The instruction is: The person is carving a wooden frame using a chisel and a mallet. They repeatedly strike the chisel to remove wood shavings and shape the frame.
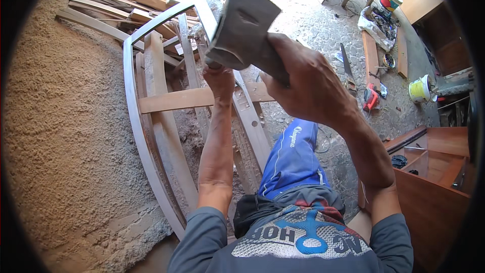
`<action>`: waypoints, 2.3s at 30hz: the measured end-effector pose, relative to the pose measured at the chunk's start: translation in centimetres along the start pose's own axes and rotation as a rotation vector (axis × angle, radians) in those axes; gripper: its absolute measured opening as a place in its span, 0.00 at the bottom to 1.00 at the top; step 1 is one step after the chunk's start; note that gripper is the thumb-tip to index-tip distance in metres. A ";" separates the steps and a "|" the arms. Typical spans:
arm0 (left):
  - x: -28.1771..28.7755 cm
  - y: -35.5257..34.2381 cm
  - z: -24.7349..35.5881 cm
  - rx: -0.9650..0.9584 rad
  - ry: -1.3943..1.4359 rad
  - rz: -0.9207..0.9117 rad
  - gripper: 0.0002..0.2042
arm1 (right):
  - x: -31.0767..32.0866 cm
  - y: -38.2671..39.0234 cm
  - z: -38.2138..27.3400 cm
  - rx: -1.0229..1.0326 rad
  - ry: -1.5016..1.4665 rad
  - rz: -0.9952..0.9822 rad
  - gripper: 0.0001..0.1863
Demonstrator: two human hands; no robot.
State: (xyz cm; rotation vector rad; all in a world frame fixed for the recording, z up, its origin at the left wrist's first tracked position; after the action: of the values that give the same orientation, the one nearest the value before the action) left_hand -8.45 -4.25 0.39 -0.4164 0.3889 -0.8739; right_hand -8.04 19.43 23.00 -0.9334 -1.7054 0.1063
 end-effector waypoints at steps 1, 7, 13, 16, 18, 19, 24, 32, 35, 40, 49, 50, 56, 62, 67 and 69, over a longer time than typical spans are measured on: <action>-1.1 0.4 0.3 0.107 0.049 -0.009 0.17 | -0.5 -0.5 0.1 0.023 0.005 0.001 0.25; -2.2 2.0 2.2 0.023 -0.197 -0.027 0.15 | -7.0 -2.0 0.6 0.003 0.238 -0.415 0.15; -1.2 1.3 -0.6 0.026 0.141 -0.182 0.13 | -11.8 0.8 2.1 -0.059 0.176 -0.634 0.13; -3.9 0.5 1.9 -0.057 0.090 -0.287 0.10 | -10.7 2.5 3.9 -0.171 0.076 -0.496 0.14; -5.5 -0.2 4.7 -0.103 0.034 -0.250 0.07 | -9.7 3.4 4.6 -0.249 0.031 -0.462 0.15; -3.9 -0.6 2.9 -0.007 0.100 -0.164 0.06 | -9.0 3.5 4.5 -0.280 0.013 -0.463 0.16; -0.7 1.3 2.2 0.167 -0.021 0.107 0.07 | -6.9 4.9 5.7 -0.331 -0.043 -0.350 0.15; -1.6 2.9 4.8 -0.124 -0.234 -0.007 0.07 | -7.2 2.5 2.6 -0.129 0.084 -0.372 0.13; -2.5 3.7 5.0 -0.098 0.035 0.019 0.08 | -10.5 2.9 2.8 -0.066 0.266 -0.620 0.15; -4.3 0.8 7.5 -0.199 -0.195 -0.445 0.06 | -10.0 4.5 3.6 -0.191 0.088 -0.514 0.18; 0.1 3.7 3.7 0.239 0.016 0.144 0.09 | -8.6 7.6 6.7 -0.323 0.072 -0.460 0.15; 0.2 3.7 3.7 0.238 0.024 0.155 0.09 | -8.7 7.9 6.9 -0.335 0.061 -0.465 0.15; 0.4 2.2 3.4 0.266 0.074 0.150 0.08 | -9.7 7.7 7.0 -0.304 0.082 -0.493 0.15; 0.9 0.7 2.4 0.310 0.199 0.283 0.07 | -10.7 7.5 7.3 -0.294 0.093 -0.502 0.16; -0.2 2.3 2.8 0.176 0.132 0.241 0.06 | -10.1 5.6 6.2 -0.221 0.056 -0.480 0.18; 0.4 3.0 2.6 0.094 0.028 0.174 0.07 | -8.6 3.8 4.0 -0.136 0.076 -0.439 0.18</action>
State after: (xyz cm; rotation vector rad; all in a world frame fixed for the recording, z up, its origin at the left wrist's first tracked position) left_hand -5.00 -2.36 0.99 -0.2790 0.4017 -0.7265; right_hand -9.03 18.17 12.92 -0.6313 -1.8236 -0.3354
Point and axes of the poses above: each hand's wrist, its own y-axis away from the middle knuckle, its own x-axis out of the back of the hand, z = x × y, the point moved 7 cm from there along -y, towards the middle knuckle, and after that the axes turned 15 degrees about y, right-handed, at the moved point
